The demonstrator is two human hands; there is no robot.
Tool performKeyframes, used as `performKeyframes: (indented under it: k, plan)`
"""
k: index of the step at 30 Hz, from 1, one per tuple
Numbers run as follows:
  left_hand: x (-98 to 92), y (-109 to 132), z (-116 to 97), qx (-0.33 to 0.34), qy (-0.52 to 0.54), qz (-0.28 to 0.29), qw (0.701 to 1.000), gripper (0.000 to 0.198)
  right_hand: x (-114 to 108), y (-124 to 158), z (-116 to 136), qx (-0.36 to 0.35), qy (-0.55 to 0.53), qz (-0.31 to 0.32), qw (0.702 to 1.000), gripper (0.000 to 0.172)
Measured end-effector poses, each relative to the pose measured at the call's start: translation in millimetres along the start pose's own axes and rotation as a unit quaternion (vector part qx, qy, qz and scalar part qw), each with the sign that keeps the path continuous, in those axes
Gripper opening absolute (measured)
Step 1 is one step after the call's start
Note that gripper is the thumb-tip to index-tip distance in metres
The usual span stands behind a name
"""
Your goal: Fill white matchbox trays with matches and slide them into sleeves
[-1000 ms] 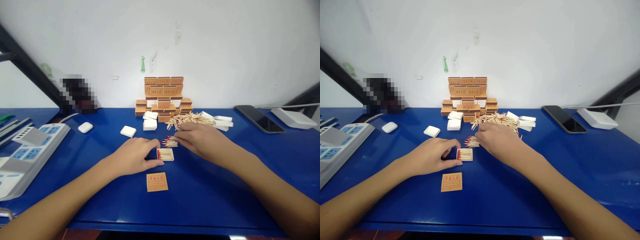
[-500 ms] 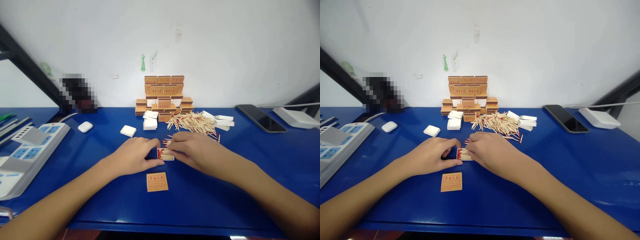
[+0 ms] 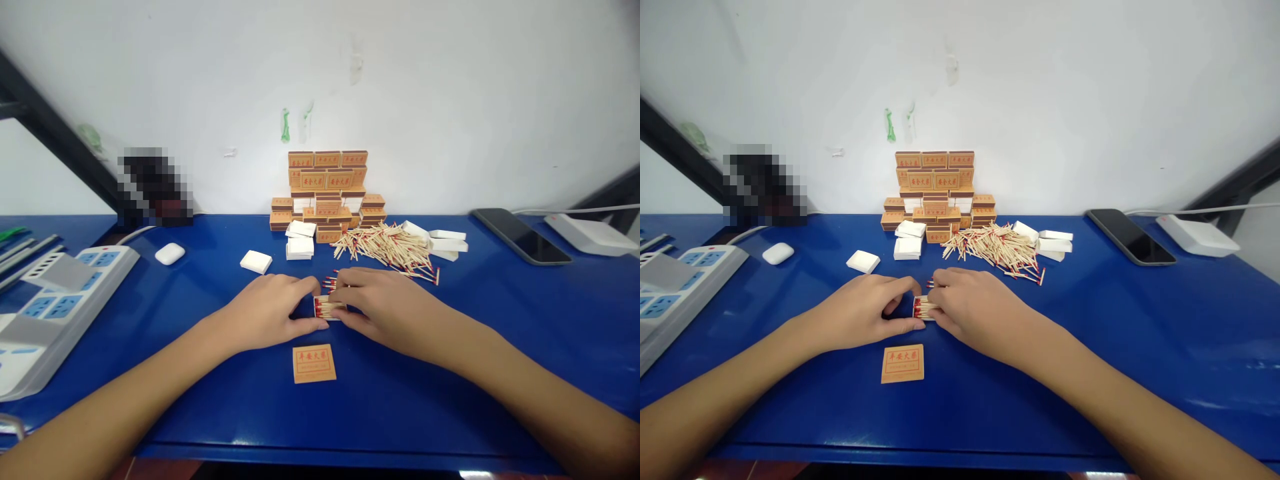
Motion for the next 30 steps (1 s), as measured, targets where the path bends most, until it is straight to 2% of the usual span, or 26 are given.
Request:
performKeyframes:
  k: [5,10,18,24,30]
  plan:
    - [1.4,0,2,-0.006,0.004,0.003,1.0,0.038,-6,2,-7,0.008,-0.023,0.005,1.0,0.016]
    - [1.9,0,3,-0.006,0.003,0.005,1.0,0.039,-6,2,-9,0.011,-0.027,0.023,0.999,0.02]
    - [1.6,0,1,-0.004,0.0,0.007,1.0,0.036,6,-2,-8,0.012,-0.058,0.002,0.998,0.019]
    - [0.8,0,1,0.002,-0.001,0.003,1.0,0.034,4,-1,-8,0.022,-0.072,-0.01,0.997,0.014]
    - [0.6,0,0,-0.003,-0.003,0.003,1.0,0.036,3,-2,-2,-0.006,-0.099,0.01,0.995,0.022]
Point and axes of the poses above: each hand's wrist, its own y-axis away from the middle knuckle, its own x-axis out of the palm, z = x × y, the point moved 5 cm from there along -y, towards the middle knuckle
